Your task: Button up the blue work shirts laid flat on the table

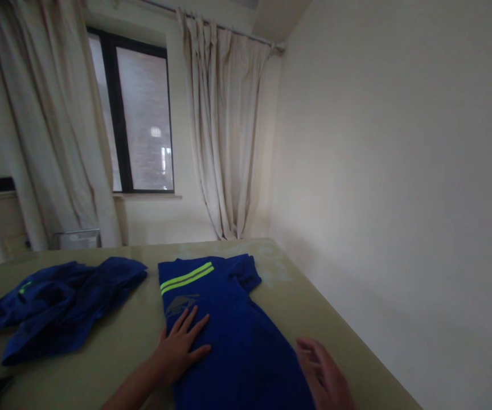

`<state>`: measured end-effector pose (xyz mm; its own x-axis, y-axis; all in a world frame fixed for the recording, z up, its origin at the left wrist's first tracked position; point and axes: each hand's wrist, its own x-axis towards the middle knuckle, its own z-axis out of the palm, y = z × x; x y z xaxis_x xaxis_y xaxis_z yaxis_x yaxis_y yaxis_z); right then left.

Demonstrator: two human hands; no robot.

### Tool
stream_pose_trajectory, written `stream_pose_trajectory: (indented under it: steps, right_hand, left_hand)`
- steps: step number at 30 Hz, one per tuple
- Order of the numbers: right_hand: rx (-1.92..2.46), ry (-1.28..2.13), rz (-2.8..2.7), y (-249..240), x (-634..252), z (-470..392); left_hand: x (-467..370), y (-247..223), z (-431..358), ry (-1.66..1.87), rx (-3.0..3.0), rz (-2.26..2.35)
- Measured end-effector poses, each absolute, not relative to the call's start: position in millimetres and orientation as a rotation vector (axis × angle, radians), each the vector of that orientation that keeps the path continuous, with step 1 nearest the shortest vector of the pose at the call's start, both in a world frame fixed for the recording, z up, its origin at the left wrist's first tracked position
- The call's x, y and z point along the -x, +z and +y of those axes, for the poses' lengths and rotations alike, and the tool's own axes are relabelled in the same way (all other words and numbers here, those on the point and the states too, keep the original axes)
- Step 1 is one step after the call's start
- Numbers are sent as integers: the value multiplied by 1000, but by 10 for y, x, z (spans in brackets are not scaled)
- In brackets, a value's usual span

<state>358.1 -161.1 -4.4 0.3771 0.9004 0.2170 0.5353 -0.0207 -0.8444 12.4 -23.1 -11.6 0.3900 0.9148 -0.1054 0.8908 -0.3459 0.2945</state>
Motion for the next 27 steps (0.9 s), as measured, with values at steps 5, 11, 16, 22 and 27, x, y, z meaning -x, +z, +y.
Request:
stream_pose_trajectory:
  steps: [5, 11, 16, 22, 27]
  right_hand:
    - [1834, 496, -1733, -12, -2905, -745]
    - [2091, 376, -1801, 30, -2614, -50]
    - [2008, 261, -1781, 282, -2324, 137]
    - [1002, 693, -2379, 441, -1602, -188]
    - [1027, 951, -2342, 315, -1612, -73]
  left_hand:
    - [-58, -196, 167, 205, -2369, 1594]
    - [-48, -407, 129, 447, -2475, 1716]
    - [-15, -455, 82, 846, -2370, 1595]
    - [168, -304, 81, 1391, -1628, 1263]
    - [515, -229, 153, 1281, -1450, 1159]
